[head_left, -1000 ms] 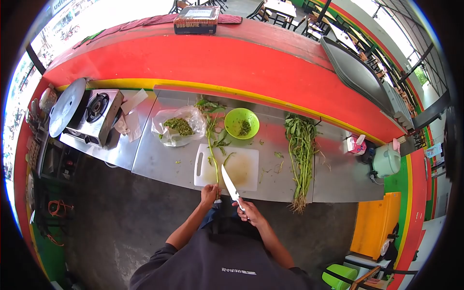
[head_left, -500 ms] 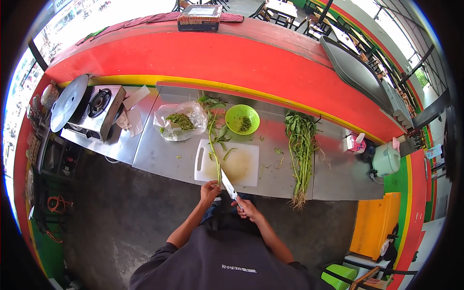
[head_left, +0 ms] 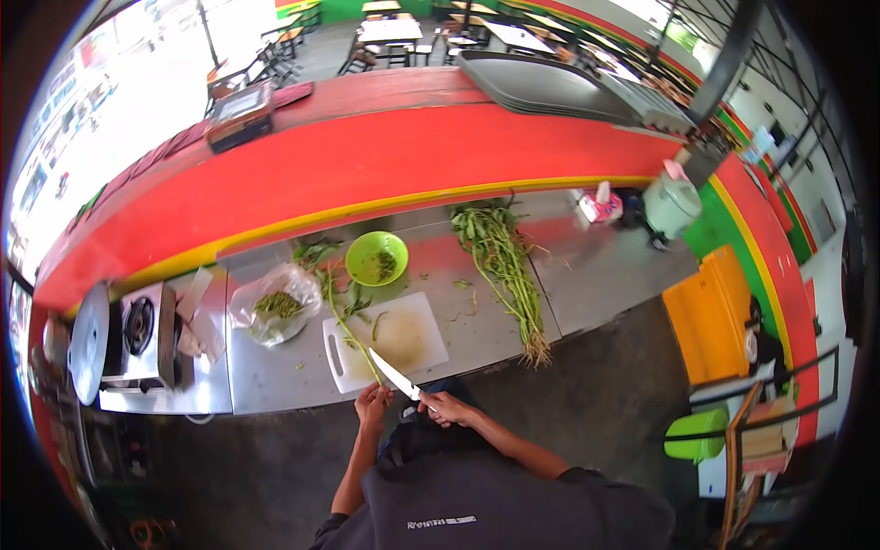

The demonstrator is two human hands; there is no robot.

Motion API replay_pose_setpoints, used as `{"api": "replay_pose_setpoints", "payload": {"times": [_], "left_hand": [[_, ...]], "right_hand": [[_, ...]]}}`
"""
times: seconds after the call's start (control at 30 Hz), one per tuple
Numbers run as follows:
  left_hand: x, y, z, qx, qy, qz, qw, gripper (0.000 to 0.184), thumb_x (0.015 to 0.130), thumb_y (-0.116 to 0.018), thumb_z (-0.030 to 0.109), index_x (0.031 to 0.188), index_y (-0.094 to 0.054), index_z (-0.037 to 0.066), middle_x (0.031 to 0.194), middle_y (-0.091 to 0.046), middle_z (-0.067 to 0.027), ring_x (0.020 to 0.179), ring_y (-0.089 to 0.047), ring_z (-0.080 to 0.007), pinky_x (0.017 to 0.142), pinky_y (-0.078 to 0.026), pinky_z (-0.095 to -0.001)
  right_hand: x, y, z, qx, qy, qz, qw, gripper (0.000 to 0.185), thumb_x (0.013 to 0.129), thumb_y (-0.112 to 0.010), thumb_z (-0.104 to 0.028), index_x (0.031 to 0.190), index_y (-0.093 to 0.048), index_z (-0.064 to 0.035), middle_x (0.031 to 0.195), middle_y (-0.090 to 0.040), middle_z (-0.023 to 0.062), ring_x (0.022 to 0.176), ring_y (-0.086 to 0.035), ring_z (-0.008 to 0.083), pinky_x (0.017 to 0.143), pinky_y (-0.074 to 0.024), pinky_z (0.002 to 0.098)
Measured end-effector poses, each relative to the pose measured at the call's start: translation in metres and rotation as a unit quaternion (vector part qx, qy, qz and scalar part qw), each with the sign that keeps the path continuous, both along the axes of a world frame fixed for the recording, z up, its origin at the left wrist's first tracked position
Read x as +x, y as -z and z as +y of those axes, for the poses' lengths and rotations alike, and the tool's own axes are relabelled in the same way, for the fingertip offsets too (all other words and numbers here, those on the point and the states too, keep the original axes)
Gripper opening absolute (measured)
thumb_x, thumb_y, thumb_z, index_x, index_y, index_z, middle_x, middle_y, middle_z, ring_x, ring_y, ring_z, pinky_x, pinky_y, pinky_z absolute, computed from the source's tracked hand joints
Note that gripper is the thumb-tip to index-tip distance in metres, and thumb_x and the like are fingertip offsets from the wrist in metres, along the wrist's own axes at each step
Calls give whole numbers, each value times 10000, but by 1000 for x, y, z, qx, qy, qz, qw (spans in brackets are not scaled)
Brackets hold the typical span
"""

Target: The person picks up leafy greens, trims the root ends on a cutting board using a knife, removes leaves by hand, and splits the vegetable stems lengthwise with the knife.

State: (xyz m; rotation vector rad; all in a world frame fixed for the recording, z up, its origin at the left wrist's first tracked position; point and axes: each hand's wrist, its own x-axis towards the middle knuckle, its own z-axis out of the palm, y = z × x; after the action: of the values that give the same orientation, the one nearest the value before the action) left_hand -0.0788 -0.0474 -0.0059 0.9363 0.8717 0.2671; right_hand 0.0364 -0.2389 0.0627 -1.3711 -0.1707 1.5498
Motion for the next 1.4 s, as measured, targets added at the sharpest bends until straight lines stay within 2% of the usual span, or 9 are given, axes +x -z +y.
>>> {"api": "replay_pose_setpoints", "payload": {"times": [0.17,0.37,0.5,0.7,0.9,1.03,1.1,1.27,1.4], "left_hand": [[2,9,-7,131,5,-18,991,301,941,-627,102,1175,-532,-61,895,-690,-120,743,-661,-153,657,-533,-261],[19,-2,-12,187,-8,-59,981,283,980,-559,115,1200,-519,-58,938,-679,-136,757,-652,-152,676,-536,-287],[38,-31,-1,198,-47,-104,974,289,992,-544,120,1219,-519,-57,959,-666,-133,760,-639,-145,686,-535,-287],[70,-127,30,242,-110,-205,942,302,1001,-556,146,1232,-532,-47,952,-648,-97,747,-605,-122,705,-512,-275],[59,-129,32,170,-152,-261,938,304,995,-573,155,1236,-538,-28,965,-654,-96,781,-612,-132,730,-521,-287],[32,-48,6,0,-113,-116,987,338,980,-596,138,1243,-490,-46,1027,-633,-119,820,-620,-168,776,-553,-331],[19,-14,-15,-14,-121,-81,989,328,980,-595,152,1226,-502,-45,1020,-641,-119,824,-634,-178,780,-562,-338],[0,-19,-54,-1,-105,22,994,327,978,-599,265,1124,-566,-25,978,-675,-110,861,-683,-216,792,-589,-342],[5,-31,-58,-6,-114,46,992,320,976,-605,259,1122,-570,-24,985,-676,-101,841,-689,-211,779,-590,-336]], "right_hand": [[-3,-12,-10,32,59,-3,998,493,1010,-400,-547,1061,-517,-70,625,-336,-54,460,-301,38,416,-280,223],[1,-18,-34,39,126,-87,988,479,1022,-415,-501,1151,-513,-51,639,-413,-22,484,-389,57,435,-352,231],[14,-13,-46,8,148,-129,981,419,1030,-440,-447,1101,-553,-49,700,-477,-8,518,-441,63,446,-379,230],[27,-17,-48,7,169,-121,978,376,1034,-445,-414,1043,-558,-55,722,-486,-7,530,-434,54,446,-378,228],[29,-26,-65,32,145,-70,986,371,1032,-451,-415,1045,-553,-59,705,-474,-8,498,-391,52,427,-348,221],[33,-30,-67,43,136,-38,989,362,1036,-447,-403,1051,-546,-56,694,-452,-14,487,-360,54,428,-334,220],[33,-26,-68,46,111,-36,992,362,1037,-442,-402,1051,-545,-55,689,-448,-15,483,-359,54,424,-332,221],[27,-26,-69,39,47,-9,998,389,1033,-439,-421,1047,-535,-44,666,-434,-22,474,-371,53,412,-332,229],[33,-29,-57,23,-9,3,1000,389,1037,-420,-435,1055,-533,-63,669,-404,-33,468,-346,45,406,-310,223]]}}
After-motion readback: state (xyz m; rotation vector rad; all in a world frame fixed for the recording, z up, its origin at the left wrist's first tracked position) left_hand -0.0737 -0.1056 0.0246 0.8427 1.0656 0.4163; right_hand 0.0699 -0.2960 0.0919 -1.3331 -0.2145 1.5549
